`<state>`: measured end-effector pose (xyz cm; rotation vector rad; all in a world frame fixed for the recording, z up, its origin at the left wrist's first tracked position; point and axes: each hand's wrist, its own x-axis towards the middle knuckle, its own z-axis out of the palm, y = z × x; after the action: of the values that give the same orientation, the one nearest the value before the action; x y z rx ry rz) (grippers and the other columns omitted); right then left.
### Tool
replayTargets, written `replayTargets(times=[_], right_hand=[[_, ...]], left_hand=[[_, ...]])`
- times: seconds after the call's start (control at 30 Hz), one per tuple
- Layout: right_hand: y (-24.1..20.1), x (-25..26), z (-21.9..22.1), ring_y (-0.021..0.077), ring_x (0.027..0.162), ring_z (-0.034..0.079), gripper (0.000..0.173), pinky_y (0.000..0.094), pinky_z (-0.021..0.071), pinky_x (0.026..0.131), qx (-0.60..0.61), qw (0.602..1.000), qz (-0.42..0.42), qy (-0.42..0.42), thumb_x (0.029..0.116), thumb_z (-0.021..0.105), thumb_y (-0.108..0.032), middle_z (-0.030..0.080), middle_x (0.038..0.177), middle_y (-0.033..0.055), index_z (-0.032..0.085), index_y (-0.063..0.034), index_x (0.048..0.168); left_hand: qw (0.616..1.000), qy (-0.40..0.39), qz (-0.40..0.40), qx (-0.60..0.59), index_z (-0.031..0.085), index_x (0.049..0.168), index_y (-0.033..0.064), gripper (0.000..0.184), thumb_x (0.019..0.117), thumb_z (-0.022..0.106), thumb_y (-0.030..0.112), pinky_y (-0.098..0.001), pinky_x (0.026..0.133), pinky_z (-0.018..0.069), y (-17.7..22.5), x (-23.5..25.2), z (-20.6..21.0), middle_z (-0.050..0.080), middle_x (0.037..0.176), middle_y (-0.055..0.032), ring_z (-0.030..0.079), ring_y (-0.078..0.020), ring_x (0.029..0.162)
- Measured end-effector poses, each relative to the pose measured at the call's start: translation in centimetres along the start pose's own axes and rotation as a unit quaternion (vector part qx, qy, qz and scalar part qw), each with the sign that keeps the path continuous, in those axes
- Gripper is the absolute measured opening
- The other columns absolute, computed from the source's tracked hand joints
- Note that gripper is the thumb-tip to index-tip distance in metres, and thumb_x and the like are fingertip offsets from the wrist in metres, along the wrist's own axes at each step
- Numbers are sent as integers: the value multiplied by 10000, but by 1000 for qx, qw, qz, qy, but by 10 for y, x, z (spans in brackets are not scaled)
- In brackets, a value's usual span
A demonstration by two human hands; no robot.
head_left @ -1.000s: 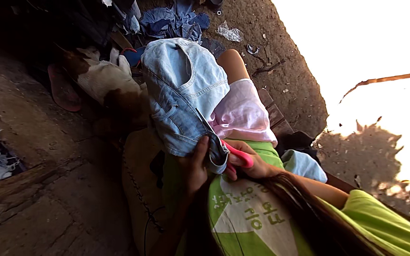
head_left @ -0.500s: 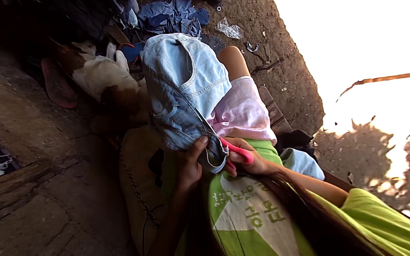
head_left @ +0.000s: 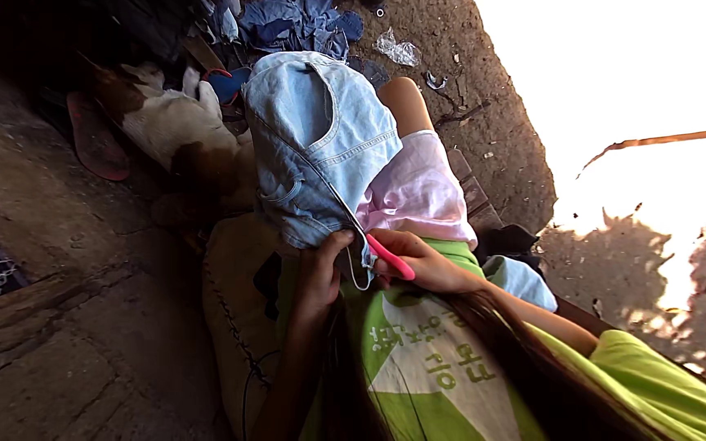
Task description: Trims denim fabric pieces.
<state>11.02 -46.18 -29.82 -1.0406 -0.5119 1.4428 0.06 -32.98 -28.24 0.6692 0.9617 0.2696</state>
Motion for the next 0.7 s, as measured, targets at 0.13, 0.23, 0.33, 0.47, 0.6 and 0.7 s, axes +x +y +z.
replayTargets(times=[0.13,0.23,0.33,0.47,0.6,0.7], right_hand=[[-4,1,2,-75,695,595,202,128,511,649,-63,997,19,35,1005,596,-222,664,830,-134,584,-65,1131],[-5,0,3,-72,707,604,301,133,512,674,-144,988,21,48,981,603,-203,671,820,-84,508,-28,1207],[-4,-2,2,-28,687,648,383,162,545,664,-174,980,29,87,911,698,-216,690,786,-47,491,-40,1180],[-6,-6,-7,-27,722,653,320,164,550,688,-200,975,53,76,889,727,-244,693,819,-42,578,-31,1074],[-8,-11,-12,-33,824,668,388,163,564,769,-232,970,44,51,952,686,-324,728,935,0,670,14,1143],[-4,-10,-10,-66,756,624,385,139,528,709,-260,965,23,38,965,652,-338,713,861,-8,711,19,1097]], left_hand=[[998,-13,52,28,684,1040,126,330,775,853,228,-228,781,594,-1,1,0,732,881,43,700,-41,832],[992,20,105,73,649,1110,78,367,789,770,-50,-267,783,621,1,1,9,750,915,10,726,-72,840],[987,25,127,100,660,1095,78,376,768,766,-74,-261,757,621,1,2,6,751,896,9,724,-71,813],[981,12,154,120,677,1042,77,348,744,755,-85,-249,755,616,-2,4,2,753,871,16,723,-66,797],[976,23,159,147,666,1079,86,380,749,768,-73,-245,775,615,-2,4,0,749,897,35,720,-53,824],[974,24,161,157,677,1062,98,365,748,780,-58,-242,758,617,-2,4,3,745,882,49,717,-46,806]])
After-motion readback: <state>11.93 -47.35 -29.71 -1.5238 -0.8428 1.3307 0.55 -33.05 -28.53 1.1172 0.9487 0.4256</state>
